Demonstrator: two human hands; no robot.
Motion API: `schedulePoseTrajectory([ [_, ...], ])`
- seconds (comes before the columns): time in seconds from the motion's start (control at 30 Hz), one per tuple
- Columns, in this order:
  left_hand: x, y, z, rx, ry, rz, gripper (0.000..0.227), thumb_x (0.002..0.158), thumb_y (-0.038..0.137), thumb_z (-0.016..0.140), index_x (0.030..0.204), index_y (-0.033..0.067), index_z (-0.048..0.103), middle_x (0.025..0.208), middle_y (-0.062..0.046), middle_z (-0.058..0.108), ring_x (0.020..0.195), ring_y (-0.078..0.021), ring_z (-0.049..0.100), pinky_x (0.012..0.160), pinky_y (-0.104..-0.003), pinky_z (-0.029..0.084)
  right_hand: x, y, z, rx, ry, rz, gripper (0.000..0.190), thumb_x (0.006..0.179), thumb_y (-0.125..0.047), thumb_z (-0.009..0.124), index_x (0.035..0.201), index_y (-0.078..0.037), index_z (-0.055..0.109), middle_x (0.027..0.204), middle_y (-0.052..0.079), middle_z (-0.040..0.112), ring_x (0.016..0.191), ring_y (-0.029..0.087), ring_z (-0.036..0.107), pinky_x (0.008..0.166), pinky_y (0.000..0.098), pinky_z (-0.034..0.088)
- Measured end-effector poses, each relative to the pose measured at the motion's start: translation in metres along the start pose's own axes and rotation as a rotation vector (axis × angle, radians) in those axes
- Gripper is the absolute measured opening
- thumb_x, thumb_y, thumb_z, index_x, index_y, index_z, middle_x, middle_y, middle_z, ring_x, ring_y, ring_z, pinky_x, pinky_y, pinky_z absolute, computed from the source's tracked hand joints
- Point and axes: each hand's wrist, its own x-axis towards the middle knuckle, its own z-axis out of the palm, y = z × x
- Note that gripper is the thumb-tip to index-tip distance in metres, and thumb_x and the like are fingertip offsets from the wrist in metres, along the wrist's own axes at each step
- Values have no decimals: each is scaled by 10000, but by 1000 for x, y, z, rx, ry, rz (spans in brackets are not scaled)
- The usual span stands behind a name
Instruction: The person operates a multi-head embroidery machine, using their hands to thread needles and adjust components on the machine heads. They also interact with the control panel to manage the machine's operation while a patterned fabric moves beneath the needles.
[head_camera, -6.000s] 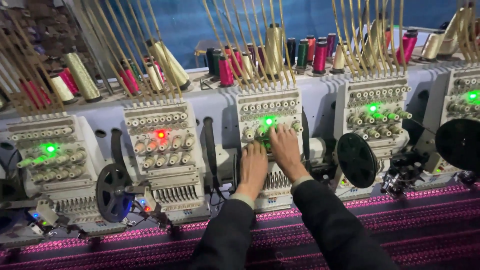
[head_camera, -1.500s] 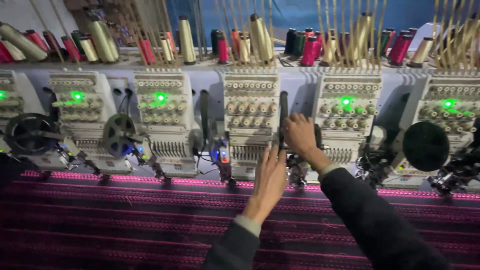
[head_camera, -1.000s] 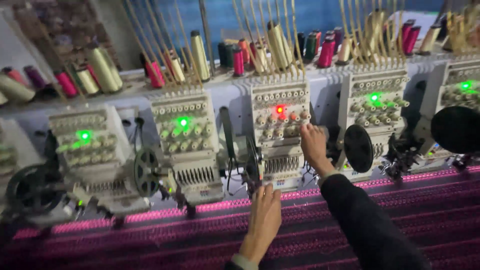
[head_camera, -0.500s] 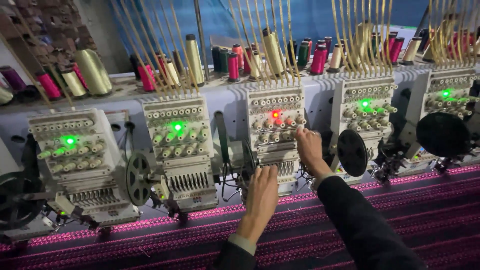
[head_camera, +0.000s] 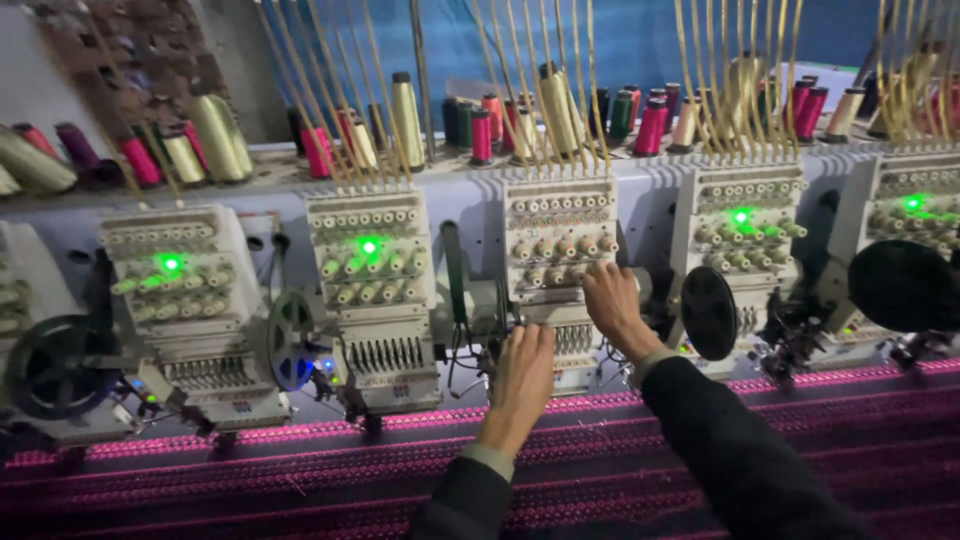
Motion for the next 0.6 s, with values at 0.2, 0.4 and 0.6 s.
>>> schedulePoseTrajectory([
  [0.2, -3, 0, -9, 25, -5, 10, 453, 743, 6, 755, 1170, 20, 605, 1035, -145, 611, 991, -342, 598, 849, -441, 518, 82, 11, 10, 260, 234, -43, 649, 588, -219, 942, 1162, -139, 651, 1092, 87, 693, 982, 318, 715, 842, 469, 539],
  [0.4, -4, -3, -28, -126, -89, -26, 590, 816, -243, 554, 1381, -72, 533, 1333, -256, 586, 1132, -404, 569, 927, -507, 495, 116, 17, -24, 248, 398, 61, 160, 818, -85, 602, 945, -126, 688, 945, 97, 682, 869, 337, 667, 758, 451, 486],
  [0.6, -6, -11, -14, -143, -144, -50, 463, 863, -177, 608, 1306, -45, 607, 1219, -203, 642, 1123, -340, 600, 988, -458, 505, 115, 21, -31, 328, 446, -32, 20, 889, -70, 625, 881, -88, 629, 898, 107, 657, 815, 358, 641, 705, 459, 460],
])
